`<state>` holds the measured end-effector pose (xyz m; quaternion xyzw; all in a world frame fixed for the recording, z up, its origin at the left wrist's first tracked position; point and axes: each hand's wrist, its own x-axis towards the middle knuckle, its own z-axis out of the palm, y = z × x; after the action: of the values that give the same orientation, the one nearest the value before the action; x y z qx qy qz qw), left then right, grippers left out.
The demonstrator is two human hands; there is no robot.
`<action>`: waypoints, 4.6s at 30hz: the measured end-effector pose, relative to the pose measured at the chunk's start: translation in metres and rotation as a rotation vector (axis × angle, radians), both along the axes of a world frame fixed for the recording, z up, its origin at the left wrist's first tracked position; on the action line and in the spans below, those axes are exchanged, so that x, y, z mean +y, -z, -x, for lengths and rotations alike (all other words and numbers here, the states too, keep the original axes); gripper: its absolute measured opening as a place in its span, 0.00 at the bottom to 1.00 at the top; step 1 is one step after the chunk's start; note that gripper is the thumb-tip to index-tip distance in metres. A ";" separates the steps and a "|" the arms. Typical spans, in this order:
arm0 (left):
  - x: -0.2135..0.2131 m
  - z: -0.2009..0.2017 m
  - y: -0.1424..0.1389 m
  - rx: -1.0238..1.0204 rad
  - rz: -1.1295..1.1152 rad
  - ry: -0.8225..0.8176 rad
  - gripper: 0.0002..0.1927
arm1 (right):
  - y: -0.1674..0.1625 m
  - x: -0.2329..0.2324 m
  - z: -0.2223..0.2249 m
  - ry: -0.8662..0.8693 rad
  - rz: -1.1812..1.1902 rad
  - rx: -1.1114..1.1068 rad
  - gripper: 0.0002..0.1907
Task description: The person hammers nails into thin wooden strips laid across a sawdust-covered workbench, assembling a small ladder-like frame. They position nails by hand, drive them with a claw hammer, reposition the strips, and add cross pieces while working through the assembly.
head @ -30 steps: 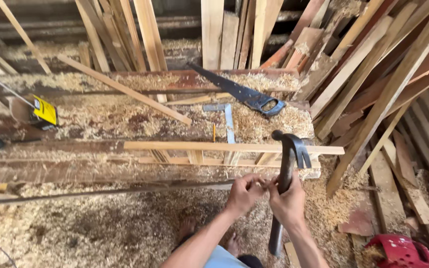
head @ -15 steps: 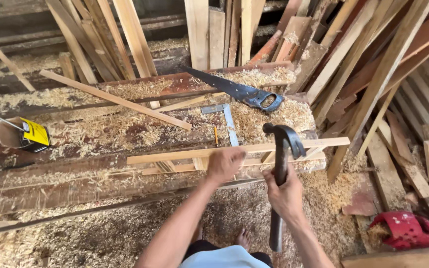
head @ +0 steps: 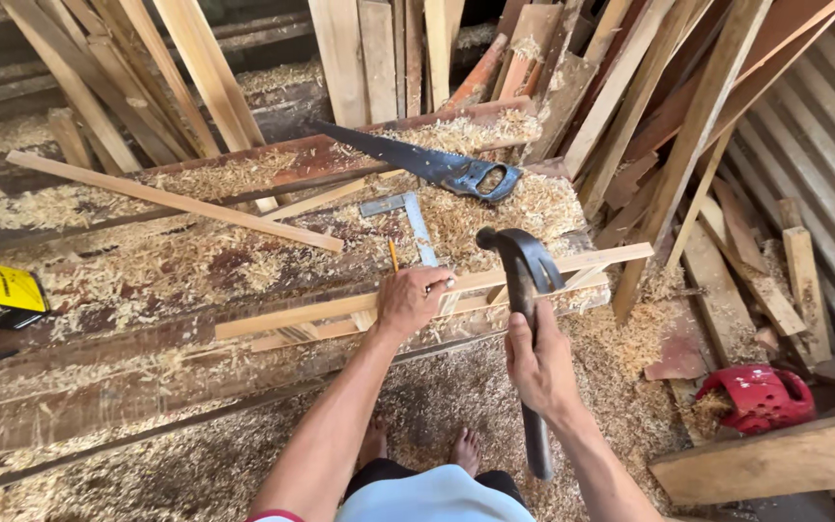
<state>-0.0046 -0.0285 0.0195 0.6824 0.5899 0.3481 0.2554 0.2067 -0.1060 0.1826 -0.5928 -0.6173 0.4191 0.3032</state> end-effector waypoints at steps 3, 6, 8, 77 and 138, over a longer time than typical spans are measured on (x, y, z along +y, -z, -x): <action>0.001 0.000 0.006 0.021 -0.033 -0.003 0.06 | -0.006 0.000 0.002 -0.064 -0.113 -0.106 0.16; 0.002 -0.004 0.012 0.033 -0.022 -0.021 0.06 | -0.011 0.005 0.013 -0.112 0.111 -0.199 0.17; 0.003 -0.006 0.013 0.008 0.021 -0.037 0.07 | -0.015 0.014 0.022 -0.132 0.215 -0.258 0.15; 0.075 -0.067 -0.004 0.362 0.069 0.327 0.13 | 0.023 0.005 -0.092 0.210 0.231 -0.144 0.17; 0.055 -0.073 -0.007 -0.331 0.181 -0.099 0.17 | 0.038 0.030 -0.057 0.157 0.229 -0.289 0.18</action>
<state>0.0681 0.0265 0.0261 0.5604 0.6015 0.4132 0.3917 0.2641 -0.0761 0.1442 -0.7238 -0.5543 0.3723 0.1738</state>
